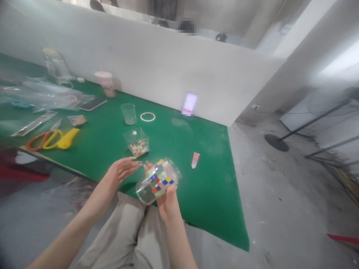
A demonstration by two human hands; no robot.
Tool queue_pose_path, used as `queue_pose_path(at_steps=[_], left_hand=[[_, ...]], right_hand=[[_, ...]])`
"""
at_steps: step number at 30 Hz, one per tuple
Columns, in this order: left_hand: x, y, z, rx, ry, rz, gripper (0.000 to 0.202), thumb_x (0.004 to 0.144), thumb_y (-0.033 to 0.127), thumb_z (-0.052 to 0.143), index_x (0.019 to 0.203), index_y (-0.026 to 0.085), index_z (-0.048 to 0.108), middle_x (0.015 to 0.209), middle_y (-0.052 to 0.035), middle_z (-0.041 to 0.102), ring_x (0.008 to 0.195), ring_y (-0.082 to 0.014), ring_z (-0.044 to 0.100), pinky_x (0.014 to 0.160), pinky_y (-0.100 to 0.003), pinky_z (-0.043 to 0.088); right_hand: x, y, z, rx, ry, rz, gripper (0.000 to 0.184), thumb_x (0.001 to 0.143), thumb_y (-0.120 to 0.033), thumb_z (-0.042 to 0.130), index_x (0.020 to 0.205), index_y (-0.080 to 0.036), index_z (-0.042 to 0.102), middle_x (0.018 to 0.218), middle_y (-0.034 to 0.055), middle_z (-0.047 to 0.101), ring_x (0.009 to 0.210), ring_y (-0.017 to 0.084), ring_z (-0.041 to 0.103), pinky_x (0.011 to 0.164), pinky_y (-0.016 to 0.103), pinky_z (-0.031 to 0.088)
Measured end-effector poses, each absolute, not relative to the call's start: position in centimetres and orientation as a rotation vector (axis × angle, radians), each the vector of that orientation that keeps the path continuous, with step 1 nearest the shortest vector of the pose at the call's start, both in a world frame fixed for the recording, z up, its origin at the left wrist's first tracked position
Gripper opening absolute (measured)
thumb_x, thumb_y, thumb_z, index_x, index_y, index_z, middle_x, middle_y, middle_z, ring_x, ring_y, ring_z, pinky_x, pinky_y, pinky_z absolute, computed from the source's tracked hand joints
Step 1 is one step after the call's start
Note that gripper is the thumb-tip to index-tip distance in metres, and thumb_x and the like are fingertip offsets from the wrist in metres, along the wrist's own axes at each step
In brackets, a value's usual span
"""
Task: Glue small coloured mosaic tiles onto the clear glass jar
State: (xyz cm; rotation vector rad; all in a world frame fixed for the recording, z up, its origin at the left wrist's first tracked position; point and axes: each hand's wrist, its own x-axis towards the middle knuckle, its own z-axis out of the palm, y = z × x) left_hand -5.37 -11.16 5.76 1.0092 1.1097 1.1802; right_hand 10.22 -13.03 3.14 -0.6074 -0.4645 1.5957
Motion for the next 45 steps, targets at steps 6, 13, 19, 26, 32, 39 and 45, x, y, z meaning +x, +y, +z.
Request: queue_pose_path(at_steps=[6, 13, 19, 26, 32, 39, 45], left_hand=[[-1.5, -9.7, 5.2, 1.426, 1.185, 1.127, 0.057, 0.092, 0.06, 0.033, 0.133, 0.022, 0.044, 0.138, -0.0104, 0.05, 0.121, -0.0221, 0.052, 0.106, -0.037, 0.037], [2.1, -7.9, 3.6, 1.486, 1.114, 1.228, 0.062, 0.091, 0.063, 0.026, 0.11, 0.017, 0.064, 0.112, -0.0096, 0.069, 0.097, -0.0207, 0.064, 0.088, -0.032, 0.048], [3.1, -6.8, 2.1, 1.112, 1.096, 1.429, 0.061, 0.09, 0.062, 0.031, 0.09, 0.014, 0.069, 0.092, -0.0089, 0.074, 0.09, -0.0215, 0.068, 0.086, -0.033, 0.05], [2.8, -5.5, 0.0, 1.008, 0.971, 1.48, 0.058, 0.09, 0.06, 0.034, 0.089, 0.015, 0.07, 0.089, -0.0071, 0.074, 0.086, -0.0213, 0.068, 0.087, -0.035, 0.051], [3.5, -5.5, -1.5, 1.257, 0.961, 1.451, 0.062, 0.089, 0.066, 0.032, 0.1, 0.015, 0.066, 0.1, -0.0105, 0.071, 0.093, -0.0219, 0.065, 0.088, -0.036, 0.049], [2.4, -6.0, -1.8, 1.409, 1.033, 1.344, 0.054, 0.093, 0.057, 0.034, 0.113, 0.018, 0.064, 0.119, -0.011, 0.066, 0.11, -0.0229, 0.06, 0.1, -0.038, 0.042], [4.0, -7.2, -1.7, 1.165, 1.023, 1.51, 0.047, 0.095, 0.049, 0.033, 0.105, 0.015, 0.065, 0.108, -0.0103, 0.07, 0.098, -0.0206, 0.064, 0.09, -0.034, 0.049]], right_hand=[[11.0, -11.3, 0.2, -0.876, -0.734, 1.231, 0.081, 0.054, -0.056, 0.083, 0.121, -0.022, 0.052, 0.131, 0.0138, 0.057, 0.122, 0.031, 0.053, 0.103, 0.049, 0.041], [12.3, -10.3, 0.2, -0.874, -1.068, 1.074, 0.095, 0.06, -0.067, 0.074, 0.132, -0.018, 0.036, 0.131, 0.0161, 0.052, 0.125, 0.028, 0.05, 0.107, 0.043, 0.039], [12.9, -10.6, 0.3, -0.902, -1.279, 1.137, 0.088, 0.081, -0.073, 0.041, 0.146, -0.018, 0.016, 0.15, 0.0161, 0.032, 0.137, 0.024, 0.037, 0.113, 0.038, 0.031], [12.6, -9.4, -0.4, -1.054, -1.205, 1.052, 0.063, 0.092, -0.063, 0.029, 0.134, -0.019, 0.044, 0.143, 0.011, 0.046, 0.132, 0.022, 0.043, 0.112, 0.041, 0.031], [10.4, -7.6, -2.1, -1.148, -0.79, 0.715, 0.054, 0.091, -0.057, 0.028, 0.106, -0.016, 0.059, 0.116, 0.0138, 0.065, 0.102, 0.024, 0.063, 0.093, 0.045, 0.047], [10.9, -7.2, -3.0, -1.159, -0.754, 0.713, 0.055, 0.088, -0.054, 0.032, 0.103, -0.012, 0.066, 0.122, 0.0166, 0.063, 0.105, 0.027, 0.062, 0.091, 0.046, 0.047], [10.0, -8.0, -2.1, -1.169, -0.785, 0.631, 0.045, 0.091, -0.043, 0.034, 0.101, -0.014, 0.067, 0.113, 0.0132, 0.067, 0.1, 0.025, 0.063, 0.087, 0.043, 0.048]])
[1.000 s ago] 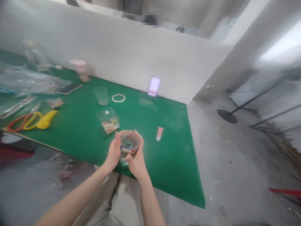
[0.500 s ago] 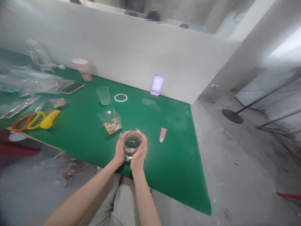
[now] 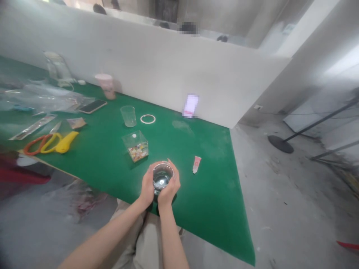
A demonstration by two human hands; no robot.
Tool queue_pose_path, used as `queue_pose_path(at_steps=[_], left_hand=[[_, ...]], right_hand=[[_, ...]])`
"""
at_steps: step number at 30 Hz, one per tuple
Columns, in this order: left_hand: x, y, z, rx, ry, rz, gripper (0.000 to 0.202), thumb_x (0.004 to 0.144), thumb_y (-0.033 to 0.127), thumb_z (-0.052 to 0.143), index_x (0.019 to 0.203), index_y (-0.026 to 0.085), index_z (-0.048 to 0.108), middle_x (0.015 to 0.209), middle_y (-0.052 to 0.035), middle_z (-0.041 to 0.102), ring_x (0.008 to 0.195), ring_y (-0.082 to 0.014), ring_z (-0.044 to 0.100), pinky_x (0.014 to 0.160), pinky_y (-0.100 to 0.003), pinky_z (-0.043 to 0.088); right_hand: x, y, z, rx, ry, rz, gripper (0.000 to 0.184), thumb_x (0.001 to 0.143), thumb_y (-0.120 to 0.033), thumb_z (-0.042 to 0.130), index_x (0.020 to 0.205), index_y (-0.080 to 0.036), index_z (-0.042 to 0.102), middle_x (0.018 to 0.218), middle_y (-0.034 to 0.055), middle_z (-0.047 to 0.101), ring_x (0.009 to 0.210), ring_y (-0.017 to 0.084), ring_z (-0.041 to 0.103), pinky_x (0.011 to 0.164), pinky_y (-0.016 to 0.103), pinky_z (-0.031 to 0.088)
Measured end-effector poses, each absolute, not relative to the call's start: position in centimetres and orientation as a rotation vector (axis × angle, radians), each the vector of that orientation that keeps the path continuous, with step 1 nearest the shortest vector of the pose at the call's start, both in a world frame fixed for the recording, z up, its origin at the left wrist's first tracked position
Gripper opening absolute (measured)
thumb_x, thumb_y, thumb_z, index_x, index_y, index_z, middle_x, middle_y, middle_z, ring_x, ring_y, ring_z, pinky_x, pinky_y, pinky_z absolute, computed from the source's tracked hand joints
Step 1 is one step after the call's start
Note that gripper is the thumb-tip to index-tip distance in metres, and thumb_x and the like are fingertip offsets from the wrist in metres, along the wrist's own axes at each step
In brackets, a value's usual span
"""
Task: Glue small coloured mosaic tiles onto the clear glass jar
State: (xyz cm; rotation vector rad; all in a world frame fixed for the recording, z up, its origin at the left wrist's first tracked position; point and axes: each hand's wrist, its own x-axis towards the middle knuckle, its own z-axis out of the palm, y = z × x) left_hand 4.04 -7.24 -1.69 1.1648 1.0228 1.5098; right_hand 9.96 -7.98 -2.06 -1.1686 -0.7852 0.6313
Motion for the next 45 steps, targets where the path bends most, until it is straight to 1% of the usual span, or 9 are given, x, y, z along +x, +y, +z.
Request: queue_pose_path(at_steps=[4, 17, 23, 26, 32, 35, 38, 42, 45], left_hand=[[5.2, -7.4, -2.1, 1.06, 1.053, 1.6, 0.047, 0.096, 0.045, 0.031, 0.099, 0.014, 0.066, 0.099, -0.01, 0.071, 0.092, -0.0203, 0.065, 0.088, -0.035, 0.05], [5.3, -7.3, -2.9, 1.067, 1.084, 1.553, 0.048, 0.095, 0.047, 0.029, 0.101, 0.016, 0.065, 0.103, -0.0103, 0.07, 0.096, -0.021, 0.065, 0.091, -0.036, 0.049], [3.4, -6.1, -2.0, 1.416, 1.011, 1.405, 0.058, 0.092, 0.059, 0.031, 0.112, 0.016, 0.064, 0.115, -0.0129, 0.067, 0.108, -0.0228, 0.061, 0.099, -0.038, 0.044], [1.2, -5.9, -0.8, 1.554, 1.089, 1.49, 0.055, 0.092, 0.057, 0.033, 0.115, 0.017, 0.063, 0.123, -0.0133, 0.064, 0.118, -0.0233, 0.056, 0.105, -0.04, 0.038], [-5.1, -4.9, 6.6, 1.904, 1.307, 1.549, 0.036, 0.093, 0.039, 0.04, 0.094, 0.019, 0.07, 0.102, -0.0075, 0.072, 0.1, -0.0198, 0.064, 0.095, -0.032, 0.045], [-7.1, -1.3, 10.5, 2.112, 1.586, 1.153, 0.03, 0.087, 0.036, 0.049, 0.1, 0.019, 0.071, 0.107, -0.0075, 0.071, 0.102, -0.0229, 0.063, 0.096, -0.035, 0.044], [-7.2, 3.1, 11.9, 2.325, 1.549, 0.176, 0.03, 0.08, 0.019, 0.047, 0.095, 0.018, 0.073, 0.101, -0.009, 0.073, 0.096, -0.0233, 0.065, 0.088, -0.032, 0.045], [-6.1, 6.7, 10.7, 2.29, 1.453, -0.209, 0.018, 0.057, 0.004, 0.056, 0.048, 0.016, 0.064, 0.055, -0.0064, 0.066, 0.067, -0.0223, 0.064, 0.072, -0.029, 0.046], [-5.9, 7.7, 9.1, 2.269, 1.434, -0.333, 0.022, 0.054, 0.004, 0.056, 0.037, 0.017, 0.054, 0.044, -0.0068, 0.058, 0.06, -0.0236, 0.061, 0.068, -0.032, 0.046]], right_hand=[[9.7, -8.0, -1.9, -1.156, -0.811, 0.599, 0.043, 0.091, -0.039, 0.033, 0.098, -0.013, 0.067, 0.105, 0.0122, 0.07, 0.094, 0.025, 0.065, 0.084, 0.042, 0.05], [9.4, -8.1, -1.2, -1.169, -0.767, 0.561, 0.038, 0.089, -0.032, 0.035, 0.093, -0.013, 0.067, 0.097, 0.011, 0.071, 0.09, 0.023, 0.065, 0.083, 0.038, 0.05], [10.0, -6.9, -1.9, -1.196, -0.729, 0.544, 0.044, 0.089, -0.037, 0.031, 0.093, -0.012, 0.067, 0.095, 0.013, 0.071, 0.089, 0.023, 0.065, 0.083, 0.04, 0.05], [10.9, -6.1, -2.4, -1.206, -0.792, 0.477, 0.043, 0.088, -0.036, 0.031, 0.092, -0.012, 0.066, 0.093, 0.0128, 0.07, 0.088, 0.023, 0.066, 0.085, 0.04, 0.05], [12.4, -4.1, -2.3, -1.201, -0.802, 0.45, 0.043, 0.088, -0.036, 0.03, 0.092, -0.011, 0.064, 0.09, 0.013, 0.067, 0.083, 0.022, 0.065, 0.081, 0.04, 0.051], [12.7, -2.9, -2.3, -1.2, -0.799, 0.452, 0.046, 0.088, -0.039, 0.027, 0.093, -0.011, 0.063, 0.091, 0.0129, 0.067, 0.084, 0.022, 0.064, 0.083, 0.041, 0.05], [12.7, -2.1, -2.5, -1.201, -0.805, 0.466, 0.048, 0.088, -0.043, 0.027, 0.092, -0.011, 0.063, 0.092, 0.0134, 0.066, 0.087, 0.022, 0.063, 0.084, 0.042, 0.05], [13.5, -3.0, -1.6, -1.186, -0.854, 0.566, 0.052, 0.09, -0.048, 0.028, 0.106, -0.012, 0.062, 0.103, 0.0148, 0.067, 0.096, 0.024, 0.064, 0.09, 0.047, 0.047], [14.4, -5.8, 1.7, -1.116, -0.854, 0.499, 0.052, 0.093, -0.051, 0.028, 0.124, -0.016, 0.052, 0.126, 0.0138, 0.059, 0.121, 0.025, 0.053, 0.107, 0.051, 0.031]])
